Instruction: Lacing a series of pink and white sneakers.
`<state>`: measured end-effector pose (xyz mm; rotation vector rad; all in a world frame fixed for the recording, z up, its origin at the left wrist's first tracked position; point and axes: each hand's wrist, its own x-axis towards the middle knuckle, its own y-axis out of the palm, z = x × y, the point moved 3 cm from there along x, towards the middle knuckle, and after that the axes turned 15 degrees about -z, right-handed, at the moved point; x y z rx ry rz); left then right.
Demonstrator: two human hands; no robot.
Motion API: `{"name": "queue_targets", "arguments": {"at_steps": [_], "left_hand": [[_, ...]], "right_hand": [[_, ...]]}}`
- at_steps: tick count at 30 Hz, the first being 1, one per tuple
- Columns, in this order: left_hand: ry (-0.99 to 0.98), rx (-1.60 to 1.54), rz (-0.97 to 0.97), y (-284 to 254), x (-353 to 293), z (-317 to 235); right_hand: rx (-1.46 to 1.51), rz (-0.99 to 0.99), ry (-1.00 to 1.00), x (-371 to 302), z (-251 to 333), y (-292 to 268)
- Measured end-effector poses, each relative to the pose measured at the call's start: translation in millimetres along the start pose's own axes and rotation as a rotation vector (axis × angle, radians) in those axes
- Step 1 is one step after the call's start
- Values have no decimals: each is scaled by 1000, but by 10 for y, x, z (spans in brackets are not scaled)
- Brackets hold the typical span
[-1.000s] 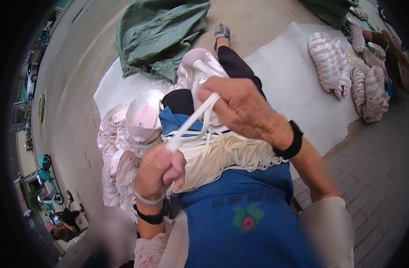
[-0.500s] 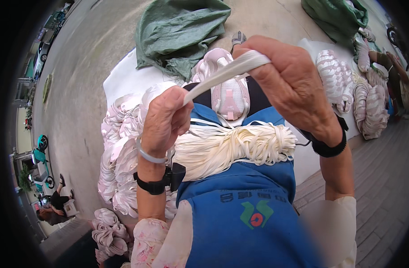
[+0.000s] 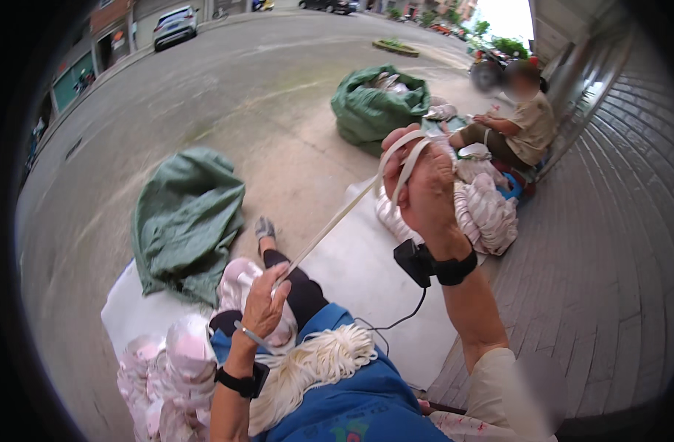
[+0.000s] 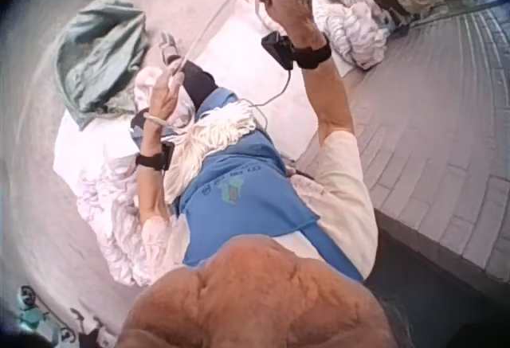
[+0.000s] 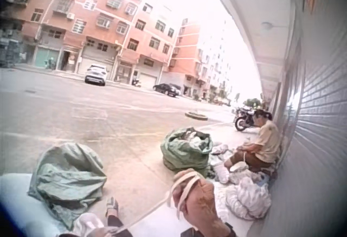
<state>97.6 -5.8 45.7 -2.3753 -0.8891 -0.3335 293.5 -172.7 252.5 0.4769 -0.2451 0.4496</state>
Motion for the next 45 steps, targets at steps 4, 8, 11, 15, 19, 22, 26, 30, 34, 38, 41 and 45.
{"name": "queue_targets", "arguments": {"at_steps": [4,8,11,15,19,22,26,30,34,38,41,45], "left_hand": [[-153,-136,-8,191,-45,20],[-159,-199,-11,282,-10,-2],[-173,-197,-19,284,14,3],[-166,-196,-28,269,19,14],[-166,-212,-39,292,3,75],[-168,-223,-42,297,6,103],[-188,-244,-39,300,-13,145],[-219,-251,-36,275,-27,120],[-215,-236,-32,249,-14,40],[-45,-145,-101,168,48,-119],[52,-154,-140,95,87,-250],[67,-161,-144,75,161,-368]], "right_hand": [[33,-165,-48,183,230,-283],[-11,-287,-165,297,443,-508],[-63,-286,-236,337,510,-594],[-173,-353,-265,352,612,-631],[-195,-363,-306,346,734,-663],[-180,-336,-290,331,822,-678],[-240,-306,-332,341,915,-700],[-317,-289,-388,371,969,-729],[-262,-238,-365,412,993,-702],[-125,-165,-305,412,1020,-645],[-116,-121,-329,417,1023,-622],[-128,-90,-352,429,1095,-553]]}}
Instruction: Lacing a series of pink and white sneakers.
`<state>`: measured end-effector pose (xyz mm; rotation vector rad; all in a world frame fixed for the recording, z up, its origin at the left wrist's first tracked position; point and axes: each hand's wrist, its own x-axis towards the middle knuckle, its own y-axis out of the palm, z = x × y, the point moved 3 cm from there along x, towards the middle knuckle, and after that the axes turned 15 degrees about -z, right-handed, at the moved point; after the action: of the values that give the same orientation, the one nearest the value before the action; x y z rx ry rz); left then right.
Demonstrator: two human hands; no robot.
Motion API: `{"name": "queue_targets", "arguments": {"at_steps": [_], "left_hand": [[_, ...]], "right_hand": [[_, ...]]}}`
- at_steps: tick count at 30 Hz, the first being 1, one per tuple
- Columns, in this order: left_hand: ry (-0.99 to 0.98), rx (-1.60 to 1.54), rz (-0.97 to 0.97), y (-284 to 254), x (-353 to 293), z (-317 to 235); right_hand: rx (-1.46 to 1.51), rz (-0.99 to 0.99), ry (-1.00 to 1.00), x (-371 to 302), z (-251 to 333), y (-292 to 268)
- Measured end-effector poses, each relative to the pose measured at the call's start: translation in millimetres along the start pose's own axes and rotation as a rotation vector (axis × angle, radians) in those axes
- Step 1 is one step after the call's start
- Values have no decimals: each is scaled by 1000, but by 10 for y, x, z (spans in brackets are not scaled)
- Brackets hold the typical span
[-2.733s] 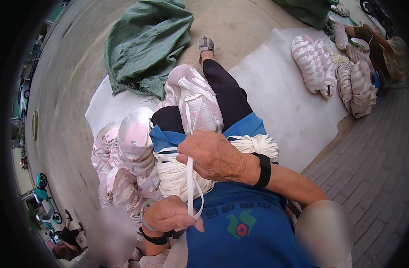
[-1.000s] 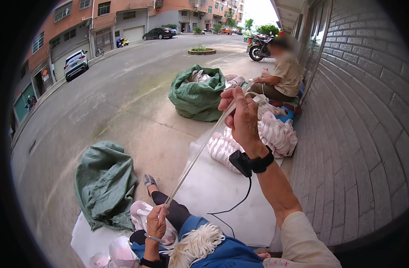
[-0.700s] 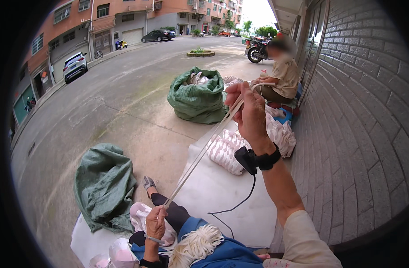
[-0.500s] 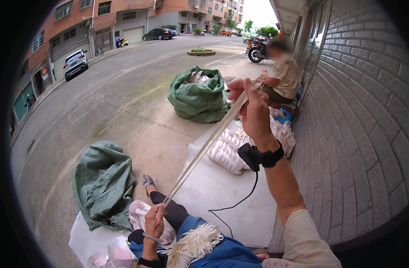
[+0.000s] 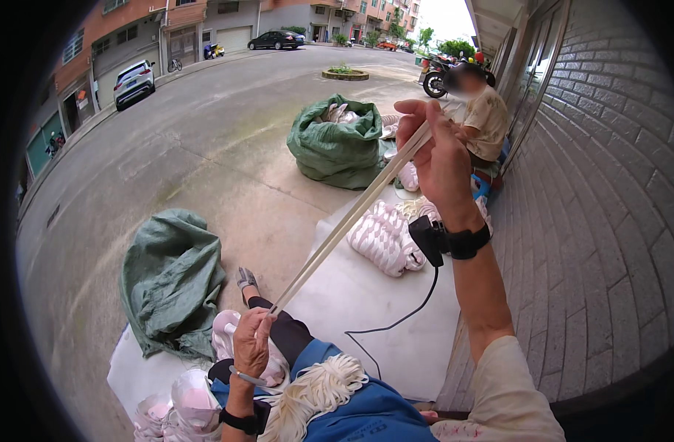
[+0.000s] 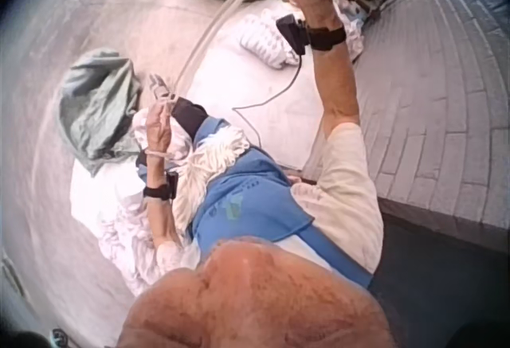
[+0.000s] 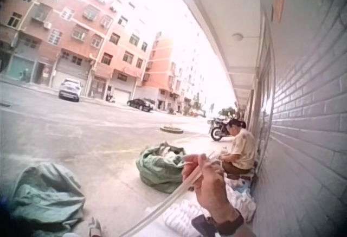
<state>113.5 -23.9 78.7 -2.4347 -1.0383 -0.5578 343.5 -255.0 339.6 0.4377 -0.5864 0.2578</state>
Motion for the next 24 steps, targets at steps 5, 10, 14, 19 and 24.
{"name": "queue_targets", "arguments": {"at_steps": [5,10,14,19,24], "left_hand": [[-127,-176,2,126,13,41],[-235,-152,98,180,-66,40],[-188,-166,71,149,-51,10],[-201,-173,52,152,-22,35],[-217,-221,37,125,-34,55]], "right_hand": [[-31,34,-34,-50,238,220],[-43,65,-18,-20,340,297],[-72,101,-40,3,367,310],[-69,95,-8,-10,415,361],[-42,191,9,-35,508,398]]}}
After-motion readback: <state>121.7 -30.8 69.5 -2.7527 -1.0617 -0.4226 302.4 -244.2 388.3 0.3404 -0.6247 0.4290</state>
